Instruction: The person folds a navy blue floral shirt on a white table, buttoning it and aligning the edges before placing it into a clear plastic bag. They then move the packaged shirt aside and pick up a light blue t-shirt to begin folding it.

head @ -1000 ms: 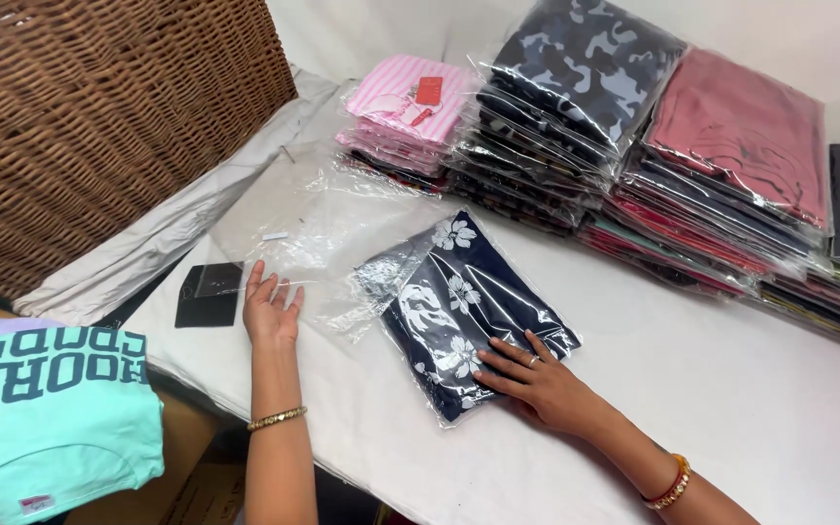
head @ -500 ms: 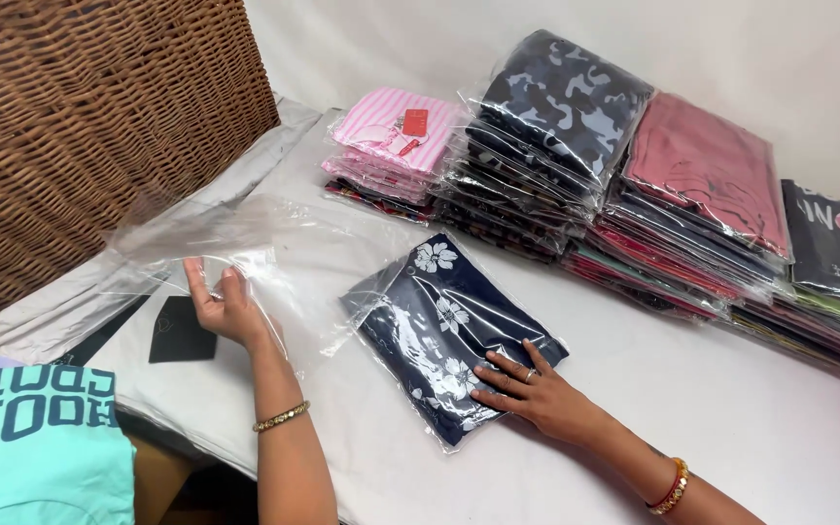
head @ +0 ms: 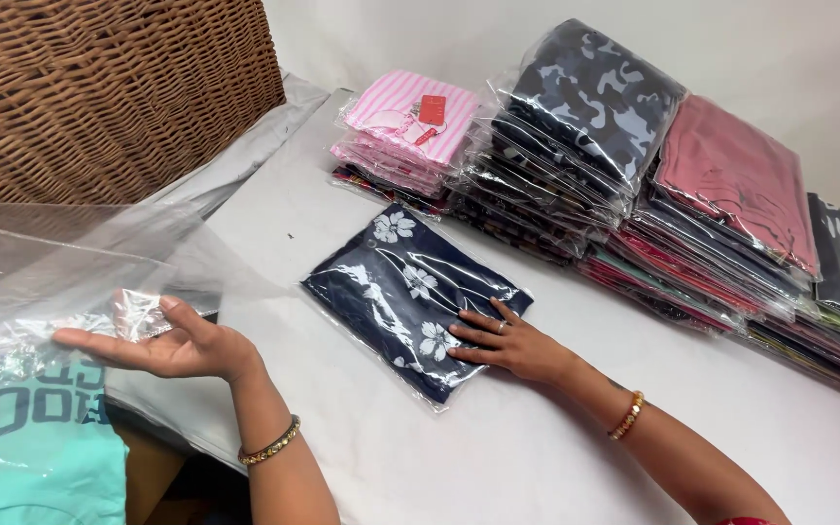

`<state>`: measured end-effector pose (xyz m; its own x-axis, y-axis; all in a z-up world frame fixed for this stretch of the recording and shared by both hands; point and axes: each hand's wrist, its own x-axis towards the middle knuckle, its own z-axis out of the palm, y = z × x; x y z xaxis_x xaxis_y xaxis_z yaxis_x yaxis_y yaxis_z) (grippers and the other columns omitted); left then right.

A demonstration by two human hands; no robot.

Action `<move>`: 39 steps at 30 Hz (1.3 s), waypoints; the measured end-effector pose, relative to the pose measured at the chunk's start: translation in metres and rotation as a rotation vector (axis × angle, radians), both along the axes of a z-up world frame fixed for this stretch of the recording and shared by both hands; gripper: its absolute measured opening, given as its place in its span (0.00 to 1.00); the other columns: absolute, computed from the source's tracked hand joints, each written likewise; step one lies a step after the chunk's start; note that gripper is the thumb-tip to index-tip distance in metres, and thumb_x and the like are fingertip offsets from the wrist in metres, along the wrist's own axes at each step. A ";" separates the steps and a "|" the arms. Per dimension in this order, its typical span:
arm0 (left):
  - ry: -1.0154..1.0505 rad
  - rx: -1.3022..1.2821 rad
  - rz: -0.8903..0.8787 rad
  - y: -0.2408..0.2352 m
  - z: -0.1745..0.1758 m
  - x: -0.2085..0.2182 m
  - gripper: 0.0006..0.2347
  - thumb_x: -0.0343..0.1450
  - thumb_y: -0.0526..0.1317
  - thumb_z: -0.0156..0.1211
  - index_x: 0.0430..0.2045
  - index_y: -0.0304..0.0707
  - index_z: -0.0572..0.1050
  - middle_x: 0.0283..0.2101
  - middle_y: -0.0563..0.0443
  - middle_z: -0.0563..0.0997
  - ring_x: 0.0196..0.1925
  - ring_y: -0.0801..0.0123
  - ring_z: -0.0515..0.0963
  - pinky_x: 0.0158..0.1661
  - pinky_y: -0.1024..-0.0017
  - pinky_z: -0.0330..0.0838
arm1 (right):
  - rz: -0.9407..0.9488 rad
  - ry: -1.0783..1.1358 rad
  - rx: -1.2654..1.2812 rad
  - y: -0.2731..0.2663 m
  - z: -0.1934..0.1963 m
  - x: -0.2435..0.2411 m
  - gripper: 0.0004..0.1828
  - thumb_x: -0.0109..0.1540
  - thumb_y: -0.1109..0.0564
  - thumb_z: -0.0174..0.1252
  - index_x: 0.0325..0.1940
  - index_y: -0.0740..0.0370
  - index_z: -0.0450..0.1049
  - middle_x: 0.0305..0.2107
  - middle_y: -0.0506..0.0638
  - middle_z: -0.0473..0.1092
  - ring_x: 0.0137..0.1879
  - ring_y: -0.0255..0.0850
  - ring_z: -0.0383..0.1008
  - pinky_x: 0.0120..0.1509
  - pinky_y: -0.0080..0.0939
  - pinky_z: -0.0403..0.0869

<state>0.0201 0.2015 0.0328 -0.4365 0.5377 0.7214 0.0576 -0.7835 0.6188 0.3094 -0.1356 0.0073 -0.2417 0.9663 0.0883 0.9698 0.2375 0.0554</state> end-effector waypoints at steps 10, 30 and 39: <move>0.036 -0.056 0.049 -0.004 0.002 -0.009 0.33 0.84 0.43 0.54 0.78 0.37 0.40 0.82 0.47 0.40 0.83 0.62 0.43 0.81 0.64 0.45 | 0.097 -0.086 0.039 0.129 0.003 0.017 0.33 0.69 0.53 0.43 0.78 0.31 0.51 0.76 0.37 0.48 0.81 0.43 0.46 0.80 0.70 0.45; 0.120 -0.081 0.159 -0.011 0.014 -0.009 0.33 0.85 0.47 0.55 0.78 0.37 0.38 0.81 0.42 0.44 0.82 0.58 0.48 0.75 0.62 0.53 | -0.084 -0.059 0.280 0.210 -0.011 0.002 0.36 0.67 0.57 0.48 0.79 0.35 0.50 0.77 0.43 0.47 0.83 0.43 0.43 0.84 0.61 0.42; 0.495 0.176 0.195 -0.038 -0.003 0.055 0.26 0.79 0.49 0.55 0.70 0.41 0.54 0.76 0.43 0.59 0.77 0.44 0.53 0.74 0.43 0.37 | -0.323 0.458 0.159 0.057 -0.007 -0.059 0.40 0.64 0.61 0.54 0.79 0.53 0.49 0.77 0.56 0.44 0.82 0.52 0.39 0.83 0.56 0.41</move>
<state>0.0748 0.1631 0.0299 -0.1017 0.3336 0.9372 0.4622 -0.8184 0.3414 0.2500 -0.0782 0.0001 0.1603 0.9511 0.2640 0.9253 -0.0516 -0.3757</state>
